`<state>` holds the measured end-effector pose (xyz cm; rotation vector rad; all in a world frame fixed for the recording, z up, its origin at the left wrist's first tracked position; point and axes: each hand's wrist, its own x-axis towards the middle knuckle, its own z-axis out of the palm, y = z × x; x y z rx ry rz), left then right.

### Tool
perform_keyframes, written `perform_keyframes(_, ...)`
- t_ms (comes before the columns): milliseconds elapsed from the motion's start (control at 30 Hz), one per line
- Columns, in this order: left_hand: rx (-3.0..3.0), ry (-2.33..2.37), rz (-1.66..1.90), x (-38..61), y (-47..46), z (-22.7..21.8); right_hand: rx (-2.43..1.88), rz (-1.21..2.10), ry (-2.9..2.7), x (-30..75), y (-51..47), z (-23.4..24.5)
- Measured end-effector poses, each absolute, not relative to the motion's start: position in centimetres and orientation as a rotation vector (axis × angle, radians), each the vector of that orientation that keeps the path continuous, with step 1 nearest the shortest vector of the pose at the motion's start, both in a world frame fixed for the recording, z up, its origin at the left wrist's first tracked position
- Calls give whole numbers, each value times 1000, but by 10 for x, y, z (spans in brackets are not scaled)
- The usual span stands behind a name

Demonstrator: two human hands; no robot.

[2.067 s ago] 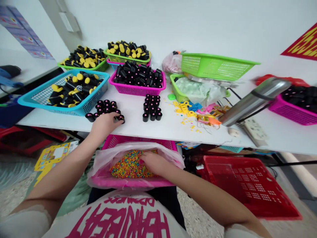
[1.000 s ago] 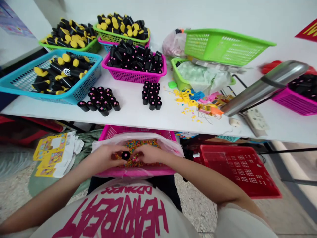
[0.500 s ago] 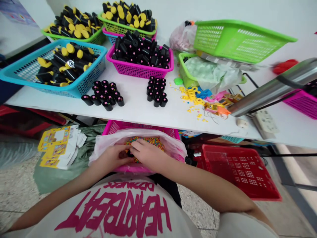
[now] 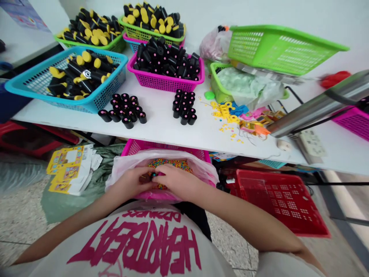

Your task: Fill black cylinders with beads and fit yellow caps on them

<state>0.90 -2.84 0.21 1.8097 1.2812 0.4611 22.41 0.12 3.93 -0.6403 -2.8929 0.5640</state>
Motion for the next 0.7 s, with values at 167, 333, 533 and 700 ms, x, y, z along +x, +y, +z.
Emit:
perform_keyframes(167, 1762, 1361, 626, -2, -27, 30, -974, 708, -2930, 238, 11, 36)
perform_keyframes(333, 1803, 1784, 845, -26, 17, 61, -1428, 647, -3133, 227, 15, 10)
perform_keyframes(533, 2046, 2040, 785, -36, 84, 47, -1335, 573, -3153, 183, 8, -18)
perform_keyframes(700, 2130, 2263, 412, -35, 97, 55, -1172, 631, -3189, 167, 10, -28)
